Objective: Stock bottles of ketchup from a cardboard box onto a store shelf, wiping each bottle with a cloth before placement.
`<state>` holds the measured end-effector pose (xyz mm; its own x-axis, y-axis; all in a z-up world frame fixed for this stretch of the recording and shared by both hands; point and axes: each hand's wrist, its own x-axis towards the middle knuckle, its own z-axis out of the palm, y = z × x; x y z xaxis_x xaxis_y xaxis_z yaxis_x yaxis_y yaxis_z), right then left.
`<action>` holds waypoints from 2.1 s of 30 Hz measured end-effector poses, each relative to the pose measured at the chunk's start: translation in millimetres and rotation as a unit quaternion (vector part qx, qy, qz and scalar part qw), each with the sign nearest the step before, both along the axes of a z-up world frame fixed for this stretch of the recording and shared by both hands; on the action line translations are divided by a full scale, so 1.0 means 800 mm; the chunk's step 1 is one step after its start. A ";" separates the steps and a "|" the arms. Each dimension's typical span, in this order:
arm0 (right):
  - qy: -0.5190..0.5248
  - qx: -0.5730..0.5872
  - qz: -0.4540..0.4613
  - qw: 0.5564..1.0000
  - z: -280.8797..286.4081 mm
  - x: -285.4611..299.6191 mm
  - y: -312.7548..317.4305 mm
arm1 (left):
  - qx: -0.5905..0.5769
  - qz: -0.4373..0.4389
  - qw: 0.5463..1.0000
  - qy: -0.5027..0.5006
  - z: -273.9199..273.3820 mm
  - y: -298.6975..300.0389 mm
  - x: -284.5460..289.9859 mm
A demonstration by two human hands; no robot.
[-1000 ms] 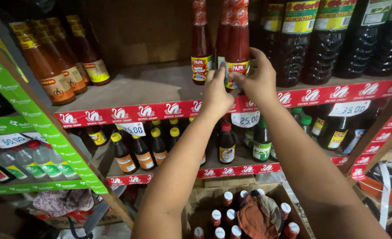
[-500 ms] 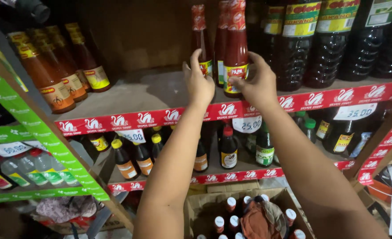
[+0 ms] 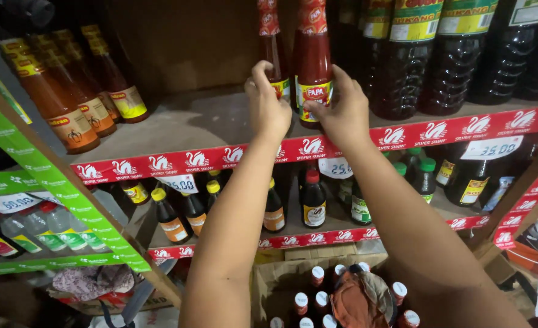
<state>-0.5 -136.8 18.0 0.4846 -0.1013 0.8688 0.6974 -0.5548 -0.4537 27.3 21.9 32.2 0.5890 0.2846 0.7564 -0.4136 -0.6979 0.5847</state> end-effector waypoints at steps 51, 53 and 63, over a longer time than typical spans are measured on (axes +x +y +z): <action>0.094 0.076 0.152 0.981 -0.018 0.051 -0.058 | -0.005 -0.205 0.976 0.076 -0.047 -0.049 0.019; 0.137 0.087 0.097 0.982 -0.018 0.072 -0.063 | -0.039 -0.217 0.971 0.091 -0.033 -0.050 -0.009; 0.163 0.077 0.196 0.964 0.009 0.106 -0.046 | -0.085 -0.142 0.984 -0.069 -0.046 -0.051 -0.013</action>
